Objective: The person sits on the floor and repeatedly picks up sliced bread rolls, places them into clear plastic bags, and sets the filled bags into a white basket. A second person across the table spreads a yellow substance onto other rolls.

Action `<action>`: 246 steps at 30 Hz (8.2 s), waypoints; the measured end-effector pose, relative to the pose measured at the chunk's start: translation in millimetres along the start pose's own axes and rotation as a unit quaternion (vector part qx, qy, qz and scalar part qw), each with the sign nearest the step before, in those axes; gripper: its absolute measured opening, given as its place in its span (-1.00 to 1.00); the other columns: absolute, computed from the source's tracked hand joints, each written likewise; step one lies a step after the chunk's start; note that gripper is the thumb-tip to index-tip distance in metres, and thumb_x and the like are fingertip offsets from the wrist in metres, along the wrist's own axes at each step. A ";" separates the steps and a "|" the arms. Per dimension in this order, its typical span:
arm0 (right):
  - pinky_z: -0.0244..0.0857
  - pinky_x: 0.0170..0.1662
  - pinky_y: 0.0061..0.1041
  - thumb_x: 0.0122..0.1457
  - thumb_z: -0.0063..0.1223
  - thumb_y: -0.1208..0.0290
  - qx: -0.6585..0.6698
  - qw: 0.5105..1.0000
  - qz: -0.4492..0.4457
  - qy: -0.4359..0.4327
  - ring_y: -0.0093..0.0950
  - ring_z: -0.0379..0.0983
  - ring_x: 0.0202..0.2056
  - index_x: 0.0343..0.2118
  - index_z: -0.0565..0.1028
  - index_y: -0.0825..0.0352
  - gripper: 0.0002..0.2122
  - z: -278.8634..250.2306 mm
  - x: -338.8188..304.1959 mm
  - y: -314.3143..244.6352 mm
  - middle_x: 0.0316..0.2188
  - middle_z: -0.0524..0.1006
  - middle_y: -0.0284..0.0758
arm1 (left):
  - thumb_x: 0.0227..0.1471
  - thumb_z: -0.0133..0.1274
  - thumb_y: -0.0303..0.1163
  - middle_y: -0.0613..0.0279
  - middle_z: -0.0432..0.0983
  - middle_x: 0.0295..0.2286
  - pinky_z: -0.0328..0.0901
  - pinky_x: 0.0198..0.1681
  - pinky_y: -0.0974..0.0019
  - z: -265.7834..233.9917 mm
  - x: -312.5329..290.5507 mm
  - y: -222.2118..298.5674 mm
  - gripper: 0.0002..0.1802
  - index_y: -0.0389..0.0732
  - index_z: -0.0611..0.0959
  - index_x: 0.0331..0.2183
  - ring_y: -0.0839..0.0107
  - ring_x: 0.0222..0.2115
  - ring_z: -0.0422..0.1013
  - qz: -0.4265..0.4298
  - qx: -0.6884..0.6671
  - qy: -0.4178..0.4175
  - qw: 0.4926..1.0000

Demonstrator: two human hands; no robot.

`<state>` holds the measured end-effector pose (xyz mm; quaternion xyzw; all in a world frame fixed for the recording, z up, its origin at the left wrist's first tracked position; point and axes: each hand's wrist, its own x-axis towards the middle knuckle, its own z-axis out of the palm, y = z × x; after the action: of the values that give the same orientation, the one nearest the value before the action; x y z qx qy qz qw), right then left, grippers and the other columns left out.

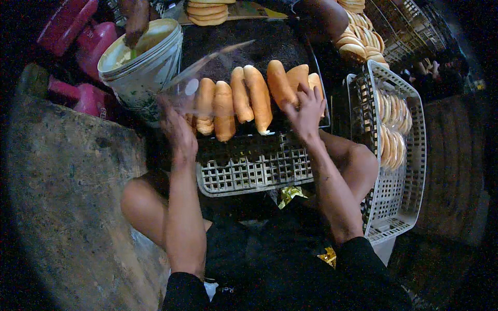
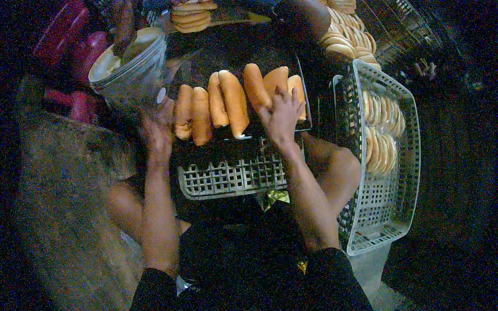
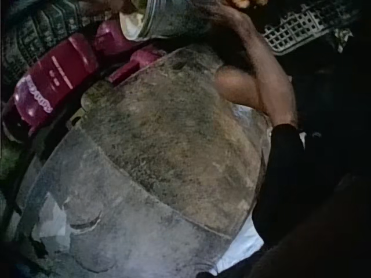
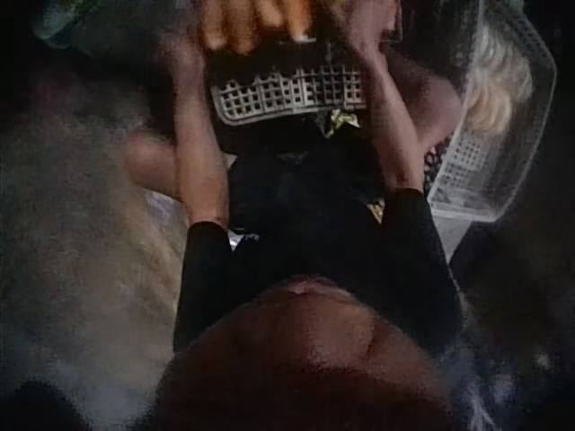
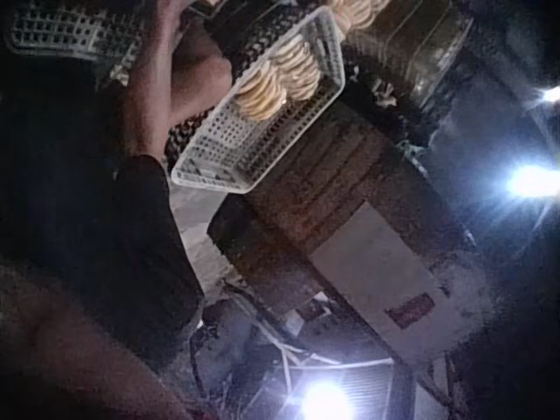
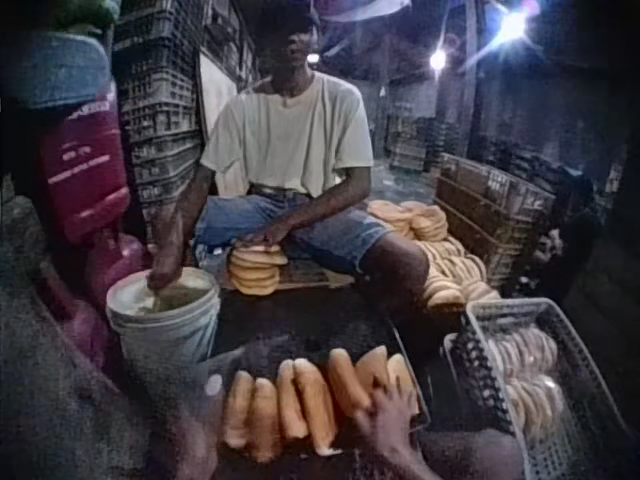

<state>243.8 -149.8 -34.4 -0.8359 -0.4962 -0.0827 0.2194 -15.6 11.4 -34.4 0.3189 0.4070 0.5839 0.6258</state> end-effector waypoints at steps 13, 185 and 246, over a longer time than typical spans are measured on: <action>0.28 0.02 -0.45 0.12 0.08 0.23 0.540 0.824 0.161 -0.057 -0.41 0.43 -0.09 0.04 0.40 0.42 -0.53 -180.9 -11.5 -4.8 -0.12 0.52 -0.18 | 0.19 -0.13 0.07 -0.09 0.44 -0.06 0.12 0.18 0.09 81.1 -87.3 30.2 -0.29 -0.28 0.24 0.15 0.07 0.00 0.36 0.018 0.023 -0.229 0.973; 0.11 0.14 -0.05 0.08 0.14 0.30 0.240 0.967 0.082 -0.006 -0.15 0.32 0.05 -0.05 0.47 0.24 -0.65 -12.5 21.5 2.0 -0.14 0.50 -0.11 | 0.17 -0.14 0.12 0.07 0.29 0.08 0.19 0.17 0.05 -64.3 25.2 -9.9 -0.31 -0.22 0.29 0.11 0.14 0.09 0.26 -0.250 -0.336 -0.087 0.904; 0.18 0.08 -0.42 0.33 -0.25 0.19 0.116 0.974 0.191 -0.047 -0.36 0.37 -0.04 -0.04 0.45 0.40 -0.62 -165.7 -96.9 83.2 -0.13 0.49 -0.20 | 0.04 0.09 0.04 0.06 0.52 -0.42 0.36 -0.26 0.14 -201.7 57.4 -111.3 -0.46 -0.35 0.51 -0.36 0.27 -0.40 0.45 -0.187 0.613 0.043 0.767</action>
<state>281.1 -335.2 54.9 -0.8870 -0.3435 0.0587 0.3029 -141.8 40.1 -233.4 0.5268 0.7563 0.0949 0.3761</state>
